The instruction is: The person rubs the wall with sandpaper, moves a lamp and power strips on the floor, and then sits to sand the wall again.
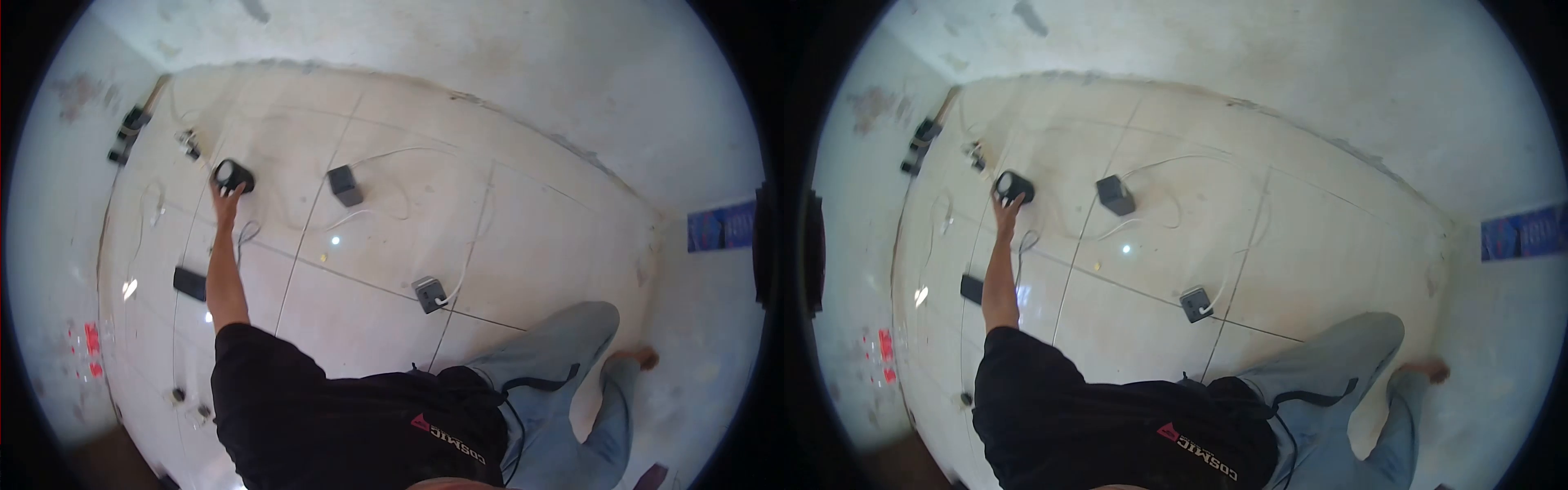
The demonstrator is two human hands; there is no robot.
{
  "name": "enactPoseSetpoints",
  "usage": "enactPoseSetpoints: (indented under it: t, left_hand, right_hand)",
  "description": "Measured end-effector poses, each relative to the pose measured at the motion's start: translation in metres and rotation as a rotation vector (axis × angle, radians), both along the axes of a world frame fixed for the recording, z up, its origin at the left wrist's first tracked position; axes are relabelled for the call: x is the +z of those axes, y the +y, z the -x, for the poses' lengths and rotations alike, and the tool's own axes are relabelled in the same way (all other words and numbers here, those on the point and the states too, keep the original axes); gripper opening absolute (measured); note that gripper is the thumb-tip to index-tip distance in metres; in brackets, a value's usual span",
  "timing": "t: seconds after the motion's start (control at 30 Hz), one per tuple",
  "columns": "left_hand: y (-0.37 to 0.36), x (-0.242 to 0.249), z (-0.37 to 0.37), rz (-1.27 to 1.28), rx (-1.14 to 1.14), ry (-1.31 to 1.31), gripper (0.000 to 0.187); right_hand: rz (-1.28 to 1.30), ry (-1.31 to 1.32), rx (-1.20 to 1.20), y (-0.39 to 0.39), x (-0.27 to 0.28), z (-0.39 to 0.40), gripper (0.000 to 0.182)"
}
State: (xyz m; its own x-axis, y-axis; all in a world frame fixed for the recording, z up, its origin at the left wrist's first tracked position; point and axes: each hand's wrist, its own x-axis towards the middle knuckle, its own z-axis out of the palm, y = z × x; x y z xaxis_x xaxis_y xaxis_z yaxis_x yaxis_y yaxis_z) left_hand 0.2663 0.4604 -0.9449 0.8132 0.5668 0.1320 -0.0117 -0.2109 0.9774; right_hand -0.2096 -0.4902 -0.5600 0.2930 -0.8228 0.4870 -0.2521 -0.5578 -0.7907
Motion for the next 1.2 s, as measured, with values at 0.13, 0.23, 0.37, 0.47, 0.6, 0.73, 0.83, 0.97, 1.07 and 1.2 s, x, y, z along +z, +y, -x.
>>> enactPoseSetpoints:
  t: [0.13, 0.23, 0.37, 0.47, 0.6, 0.73, 0.83, 0.97, 1.07, 1.2]
  left_hand:
    - [-0.002, 0.005, 0.000, -0.061, 0.015, 0.055, 0.089]
    - [-0.002, 0.006, -0.001, -0.052, 0.003, 0.066, 0.087]
    - [-0.003, 0.006, -0.001, 0.004, 0.029, 0.096, 0.086]
    - [-0.013, 0.017, 0.000, 0.017, 0.019, 0.124, 0.087]
    - [-0.017, 0.018, 0.001, 0.070, 0.014, 0.090, 0.089]
    - [-0.019, 0.017, 0.000, 0.061, 0.015, 0.093, 0.090]
    - [-0.019, 0.018, 0.000, 0.067, 0.046, 0.124, 0.090]
    - [-0.015, 0.012, -0.002, 0.057, 0.035, 0.107, 0.090]
    - [-0.012, 0.012, -0.005, 0.047, 0.033, 0.114, 0.090]
    - [-0.016, 0.013, -0.002, 0.076, 0.044, 0.109, 0.090]
  right_hand:
    - [-0.081, -0.056, 0.021, -0.059, -0.005, 0.037, 0.052]
    - [-0.122, -0.107, 0.126, -0.093, -0.016, 0.072, 0.061]
    - [-0.075, -0.123, -0.246, -0.046, -0.009, 0.030, 0.063]
    - [-0.067, -0.191, -0.195, -0.054, -0.011, 0.044, 0.064]
    - [-0.219, -0.207, -0.040, -0.059, -0.012, 0.048, 0.064]
    - [-0.119, -0.168, -0.123, -0.096, -0.024, 0.094, 0.066]
    - [-0.128, -0.191, -0.156, -0.102, -0.027, 0.105, 0.067]
    - [-0.078, -0.143, -0.172, -0.093, -0.024, 0.099, 0.067]
    - [-0.186, -0.322, -0.318, -0.038, -0.013, 0.051, 0.067]
    - [-0.134, -0.216, -0.273, -0.076, -0.019, 0.092, 0.070]
